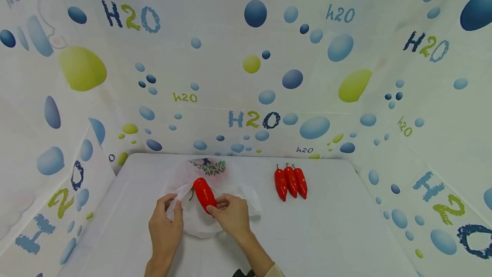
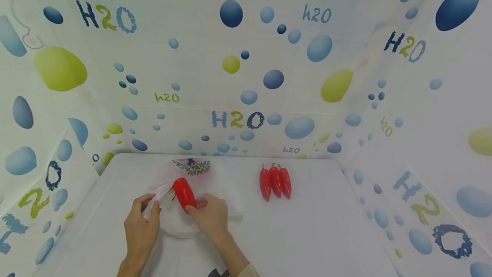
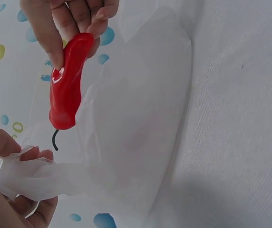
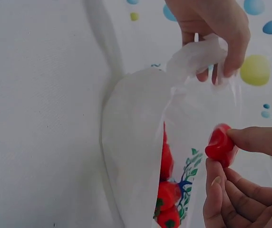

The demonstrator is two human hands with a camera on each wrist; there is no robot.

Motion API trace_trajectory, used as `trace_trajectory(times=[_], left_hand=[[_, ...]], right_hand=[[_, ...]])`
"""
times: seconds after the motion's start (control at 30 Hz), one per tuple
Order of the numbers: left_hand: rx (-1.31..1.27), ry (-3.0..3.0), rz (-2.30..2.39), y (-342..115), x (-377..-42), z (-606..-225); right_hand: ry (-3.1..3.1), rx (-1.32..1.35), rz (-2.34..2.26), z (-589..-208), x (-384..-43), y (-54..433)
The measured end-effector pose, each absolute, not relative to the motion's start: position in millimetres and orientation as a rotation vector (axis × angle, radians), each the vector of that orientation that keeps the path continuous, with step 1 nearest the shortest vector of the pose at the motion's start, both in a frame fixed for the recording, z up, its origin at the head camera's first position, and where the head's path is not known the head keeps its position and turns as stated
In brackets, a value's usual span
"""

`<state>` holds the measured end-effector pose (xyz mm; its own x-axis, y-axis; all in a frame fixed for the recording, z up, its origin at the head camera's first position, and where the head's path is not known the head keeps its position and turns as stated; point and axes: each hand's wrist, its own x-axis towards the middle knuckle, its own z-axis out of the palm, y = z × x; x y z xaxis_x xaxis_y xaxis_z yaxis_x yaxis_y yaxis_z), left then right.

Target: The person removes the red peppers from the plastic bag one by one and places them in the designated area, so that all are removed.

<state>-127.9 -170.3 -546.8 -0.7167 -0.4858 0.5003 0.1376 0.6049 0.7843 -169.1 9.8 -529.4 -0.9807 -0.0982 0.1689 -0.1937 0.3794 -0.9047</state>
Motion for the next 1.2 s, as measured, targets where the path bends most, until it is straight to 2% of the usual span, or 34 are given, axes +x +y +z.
trace_trajectory(times=[1.2], left_hand=[[0.222,-2.081,-1.117,-171.0,-128.3,-547.7]], right_hand=[[-2.516,0.196,1.666,-504.9,-160.4,46.3]])
